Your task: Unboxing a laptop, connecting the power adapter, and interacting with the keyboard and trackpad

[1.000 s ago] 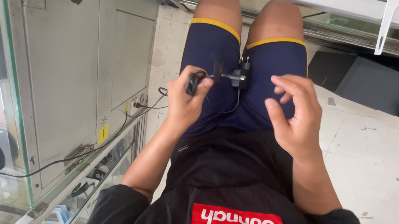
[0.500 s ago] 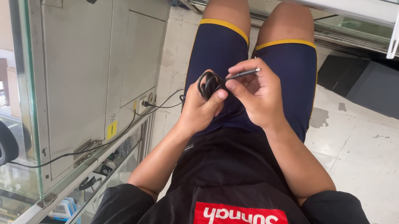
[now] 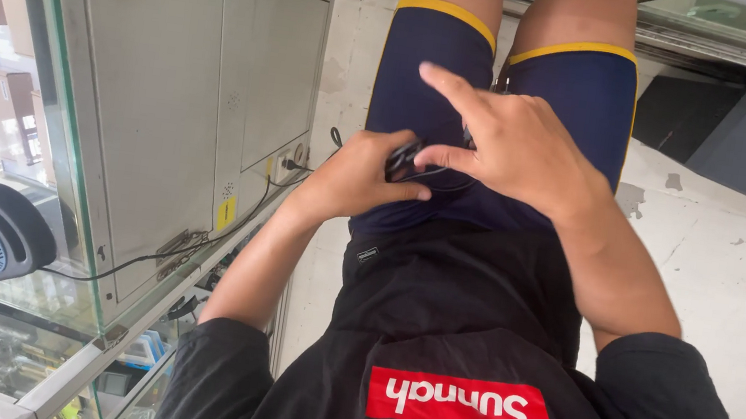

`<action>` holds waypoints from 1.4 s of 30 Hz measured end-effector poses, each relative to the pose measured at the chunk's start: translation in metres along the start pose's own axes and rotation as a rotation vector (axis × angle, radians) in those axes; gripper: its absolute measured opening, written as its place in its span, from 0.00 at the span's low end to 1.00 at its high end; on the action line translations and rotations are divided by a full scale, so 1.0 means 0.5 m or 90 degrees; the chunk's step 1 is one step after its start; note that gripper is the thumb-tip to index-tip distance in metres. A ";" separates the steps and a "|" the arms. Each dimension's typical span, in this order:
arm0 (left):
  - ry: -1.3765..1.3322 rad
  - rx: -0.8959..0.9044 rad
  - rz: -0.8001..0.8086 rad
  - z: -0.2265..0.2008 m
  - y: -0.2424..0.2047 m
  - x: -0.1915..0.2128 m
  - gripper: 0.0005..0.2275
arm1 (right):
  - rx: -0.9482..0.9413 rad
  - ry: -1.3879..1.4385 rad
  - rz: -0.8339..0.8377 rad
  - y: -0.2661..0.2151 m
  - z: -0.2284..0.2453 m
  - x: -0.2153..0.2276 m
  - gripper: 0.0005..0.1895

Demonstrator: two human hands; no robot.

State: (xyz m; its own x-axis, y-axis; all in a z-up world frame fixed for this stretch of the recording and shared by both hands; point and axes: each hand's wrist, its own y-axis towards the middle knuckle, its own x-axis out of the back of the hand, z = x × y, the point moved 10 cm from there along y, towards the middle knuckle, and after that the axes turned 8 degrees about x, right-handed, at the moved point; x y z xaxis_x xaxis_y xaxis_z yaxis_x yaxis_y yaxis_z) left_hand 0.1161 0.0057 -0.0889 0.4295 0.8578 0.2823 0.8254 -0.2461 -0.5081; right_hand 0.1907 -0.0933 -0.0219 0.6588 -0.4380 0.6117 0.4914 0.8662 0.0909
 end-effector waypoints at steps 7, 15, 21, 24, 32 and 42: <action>-0.413 -0.067 -0.137 0.032 -0.016 -0.011 0.09 | 0.117 0.474 -0.202 -0.027 -0.044 -0.014 0.36; -0.436 -0.096 -0.376 0.008 -0.018 0.006 0.10 | 0.007 0.405 -0.348 -0.065 -0.070 -0.018 0.28; -0.505 -0.115 -0.385 0.005 -0.019 0.013 0.07 | -0.026 0.341 -0.381 -0.074 -0.053 -0.004 0.16; -0.504 -0.111 -0.382 0.007 -0.013 0.004 0.06 | -0.030 0.337 -0.380 -0.074 -0.039 0.008 0.13; -0.797 -0.030 -0.180 -0.002 0.012 -0.067 0.06 | -0.011 0.573 -0.305 -0.106 -0.098 -0.025 0.14; -0.519 -0.030 -0.311 -0.041 -0.012 -0.003 0.08 | 0.104 0.219 -0.325 -0.075 -0.024 0.048 0.09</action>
State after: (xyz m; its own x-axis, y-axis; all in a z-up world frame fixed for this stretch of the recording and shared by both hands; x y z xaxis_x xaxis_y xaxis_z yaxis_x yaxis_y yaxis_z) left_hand 0.1178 -0.0032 -0.0694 -0.3403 0.9169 -0.2086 0.8673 0.2204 -0.4463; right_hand 0.1953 -0.1391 -0.0200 0.5236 -0.8340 0.1741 0.7163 0.5416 0.4399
